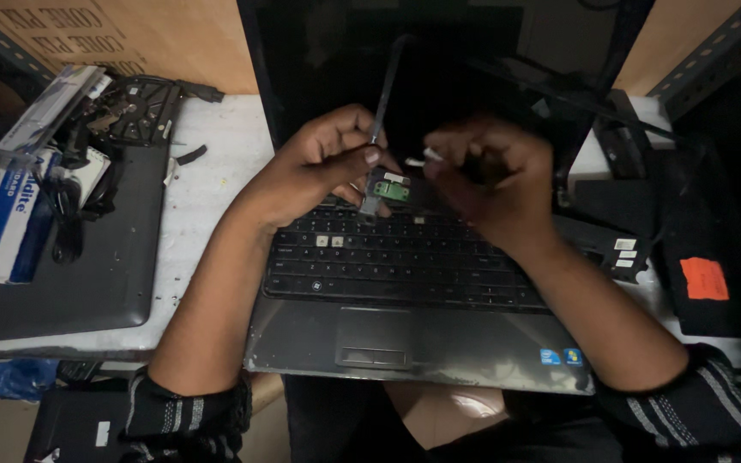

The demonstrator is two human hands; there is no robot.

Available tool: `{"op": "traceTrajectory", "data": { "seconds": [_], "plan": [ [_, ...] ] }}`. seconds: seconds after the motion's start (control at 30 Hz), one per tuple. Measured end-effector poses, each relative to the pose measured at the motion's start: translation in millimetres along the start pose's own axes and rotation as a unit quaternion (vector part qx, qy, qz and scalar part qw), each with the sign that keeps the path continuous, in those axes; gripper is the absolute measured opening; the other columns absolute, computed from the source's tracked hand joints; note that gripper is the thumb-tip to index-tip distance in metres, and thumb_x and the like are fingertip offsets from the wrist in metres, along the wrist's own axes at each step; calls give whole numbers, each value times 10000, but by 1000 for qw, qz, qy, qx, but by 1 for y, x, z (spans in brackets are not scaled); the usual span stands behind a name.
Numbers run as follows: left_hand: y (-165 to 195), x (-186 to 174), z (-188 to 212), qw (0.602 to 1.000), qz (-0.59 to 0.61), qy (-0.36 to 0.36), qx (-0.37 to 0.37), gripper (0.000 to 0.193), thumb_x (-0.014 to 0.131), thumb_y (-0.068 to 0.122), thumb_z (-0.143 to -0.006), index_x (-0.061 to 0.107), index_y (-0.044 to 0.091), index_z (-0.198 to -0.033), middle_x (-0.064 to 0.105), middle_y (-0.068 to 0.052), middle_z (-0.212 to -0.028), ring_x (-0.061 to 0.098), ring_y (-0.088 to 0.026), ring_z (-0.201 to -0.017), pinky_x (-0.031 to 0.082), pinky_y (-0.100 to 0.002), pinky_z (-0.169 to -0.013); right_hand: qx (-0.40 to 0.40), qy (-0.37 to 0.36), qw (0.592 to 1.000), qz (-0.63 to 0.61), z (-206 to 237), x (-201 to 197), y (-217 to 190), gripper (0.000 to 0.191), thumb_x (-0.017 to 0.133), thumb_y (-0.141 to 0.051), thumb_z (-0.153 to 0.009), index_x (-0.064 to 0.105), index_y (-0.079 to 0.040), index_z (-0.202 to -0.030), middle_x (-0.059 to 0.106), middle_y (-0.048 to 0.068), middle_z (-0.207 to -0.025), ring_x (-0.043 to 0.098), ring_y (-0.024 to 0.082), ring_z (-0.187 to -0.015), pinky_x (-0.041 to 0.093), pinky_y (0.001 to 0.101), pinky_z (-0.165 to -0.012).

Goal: The person uses a screwdriver to remove screws from a laptop, then detaches the keyboard and internal components. The person handles the keyboard, ribbon cable, and hard drive, placing them aside on the workbench.

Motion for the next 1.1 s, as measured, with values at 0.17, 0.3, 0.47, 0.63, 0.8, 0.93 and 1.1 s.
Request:
{"op": "traceTrajectory", "data": {
  "seconds": [0.17, 0.3, 0.47, 0.63, 0.8, 0.93, 1.1],
  "plan": [
    [2, 0, 3, 999, 45, -17, 9, 130, 617, 25, -1012, 568, 34, -1132, 746, -131, -1045, 765, -179, -856, 690, -311, -706, -86, -54, 992, 74, -6, 2, -8, 192, 826, 37, -899, 720, -40, -1039, 747, 75, -988, 756, 151, -916, 604, 260, -811],
    [3, -2, 4, 994, 66, -61, 67, 269, 660, -69, -945, 535, 25, -1164, 736, -152, -1097, 780, -207, -932, 675, -322, -774, -73, -53, 992, 91, -5, 2, -11, 225, 831, 42, -850, 719, -36, -1028, 743, 82, -986, 754, 168, -924, 601, 281, -809],
    [-2, -4, 7, 990, 102, -73, 63, 340, 676, -122, -926, 521, 24, -1191, 729, -179, -1110, 772, -229, -909, 665, -337, -776, -101, -50, 988, 109, -3, 0, -14, 259, 842, 21, -832, 712, -51, -1044, 742, 92, -1019, 755, 192, -951, 588, 289, -816],
    [-3, -4, 8, 988, 131, -46, 64, 351, 646, -147, -926, 524, -5, -1223, 727, -194, -1144, 767, -244, -903, 678, -374, -817, -107, -48, 982, 146, -1, -3, -29, 258, 851, -19, -873, 724, -89, -1087, 744, 70, -1022, 764, 174, -884, 598, 271, -751],
    [-2, -4, 10, 984, 164, -23, 61, 499, 601, -110, -894, 510, -50, -1380, 743, -200, -1116, 776, -241, -917, 680, -380, -828, -142, -37, 976, 162, 0, -1, -48, 248, 854, -71, -909, 703, -85, -1105, 750, 87, -1030, 774, 201, -940, 625, 300, -794],
    [-1, -3, 11, 975, 207, -24, 72, 607, 603, -105, -893, 497, -69, -1489, 730, -192, -1098, 712, -174, -885, 679, -359, -795, -124, -20, 975, 181, -1, 3, -54, 268, 853, -96, -915, 673, -60, -1109, 745, 109, -1044, 765, 210, -942, 623, 306, -788],
    [-3, -6, 12, 985, 167, 8, 46, 600, 614, -90, -880, 465, -67, -1461, 738, -191, -1082, 710, -180, -803, 571, -277, -693, -145, -19, 974, 174, -4, 0, -42, 293, 869, -53, -971, 649, -26, -1163, 740, 97, -1052, 767, 190, -968, 620, 271, -787]
  ]
}}
Point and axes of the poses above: each hand's wrist, its own z-axis away from the middle knuckle, its own x-axis out of the palm, y = z × x, the point moved 1 cm from there along -z, towards the middle knuckle
